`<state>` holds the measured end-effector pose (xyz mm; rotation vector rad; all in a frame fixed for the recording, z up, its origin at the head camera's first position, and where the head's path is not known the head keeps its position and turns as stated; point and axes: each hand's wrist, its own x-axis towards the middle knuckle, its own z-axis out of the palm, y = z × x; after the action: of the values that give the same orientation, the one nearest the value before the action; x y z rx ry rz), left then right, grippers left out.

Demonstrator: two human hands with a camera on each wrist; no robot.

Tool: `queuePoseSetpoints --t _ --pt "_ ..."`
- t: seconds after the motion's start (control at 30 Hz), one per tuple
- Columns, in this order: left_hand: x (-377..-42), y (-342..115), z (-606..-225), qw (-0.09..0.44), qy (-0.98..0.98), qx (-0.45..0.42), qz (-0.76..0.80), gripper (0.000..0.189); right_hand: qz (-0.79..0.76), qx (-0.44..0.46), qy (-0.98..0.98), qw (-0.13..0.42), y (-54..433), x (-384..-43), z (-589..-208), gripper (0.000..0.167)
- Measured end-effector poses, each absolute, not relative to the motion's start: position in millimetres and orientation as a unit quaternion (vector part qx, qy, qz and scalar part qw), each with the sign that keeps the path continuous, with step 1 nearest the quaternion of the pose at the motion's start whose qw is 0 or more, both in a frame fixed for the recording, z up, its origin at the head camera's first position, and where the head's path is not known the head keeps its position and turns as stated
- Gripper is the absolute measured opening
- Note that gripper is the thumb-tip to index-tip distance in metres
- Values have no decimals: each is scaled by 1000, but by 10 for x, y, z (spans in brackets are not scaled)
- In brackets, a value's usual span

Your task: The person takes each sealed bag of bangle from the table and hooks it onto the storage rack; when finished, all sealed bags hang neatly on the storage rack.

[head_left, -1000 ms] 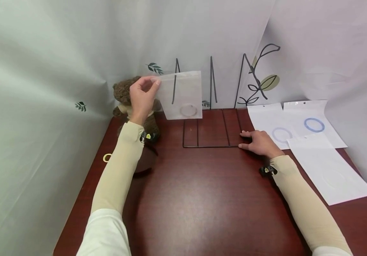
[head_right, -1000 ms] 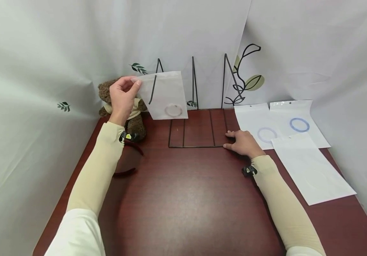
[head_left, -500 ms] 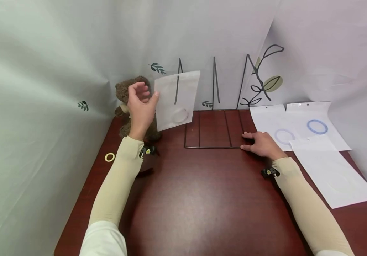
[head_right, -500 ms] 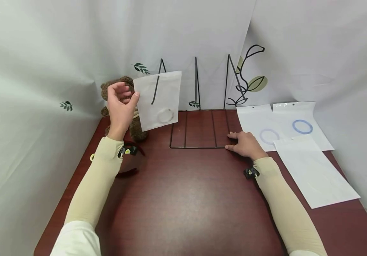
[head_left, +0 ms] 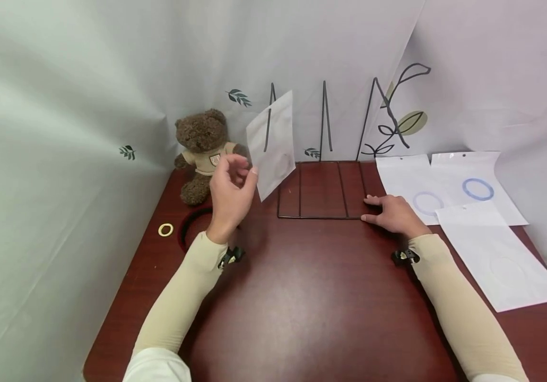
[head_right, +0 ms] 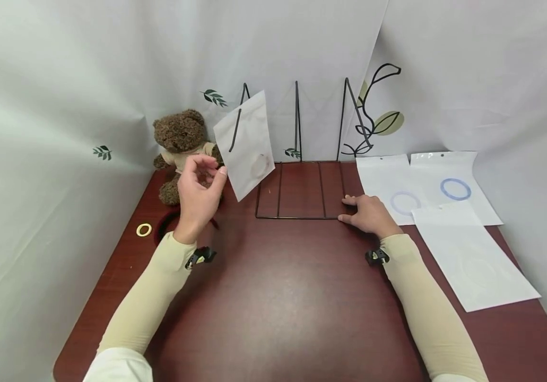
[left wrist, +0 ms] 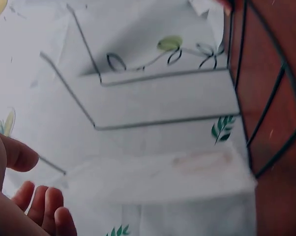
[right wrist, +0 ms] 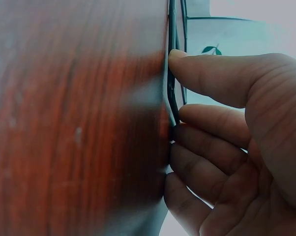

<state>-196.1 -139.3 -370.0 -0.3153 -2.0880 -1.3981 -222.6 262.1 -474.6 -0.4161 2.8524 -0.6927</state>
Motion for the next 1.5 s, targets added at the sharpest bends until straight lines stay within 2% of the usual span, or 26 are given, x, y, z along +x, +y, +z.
queuePoseSetpoints --t 0.13,0.23,0.5,0.63,0.87,1.1,1.37,1.5 --pt "-1855 -1262 -3838 261 -788 -147 -537 20 -232 -138 959 87 2627 -2226 -4741 62" --pt "-1825 -1176 -3968 210 -805 -163 -530 21 -233 -137 959 88 2640 -2230 -4736 62" --pt "-1970 -1112 -4337 2 -876 -130 -465 45 -235 -140 958 85 2628 -2230 -4751 63" --pt "-2085 -1141 -4486 -51 -897 -106 -427 58 -235 -142 957 88 2606 -2241 -4744 62" --pt "-2228 -1132 -4687 -83 -906 -52 -413 69 -235 -140 958 84 2617 -2242 -4751 62" --pt "-2235 -1138 -4794 -117 -903 -60 -408 80 -232 -144 958 86 2634 -2209 -4770 62" --pt "-2265 -1114 -4838 -93 -915 -66 -386 78 -231 -143 959 79 2634 -2205 -4743 62" --pt "-2229 -1133 -4853 -100 -915 -57 -386 74 -230 -145 958 86 2603 -2190 -4761 62"
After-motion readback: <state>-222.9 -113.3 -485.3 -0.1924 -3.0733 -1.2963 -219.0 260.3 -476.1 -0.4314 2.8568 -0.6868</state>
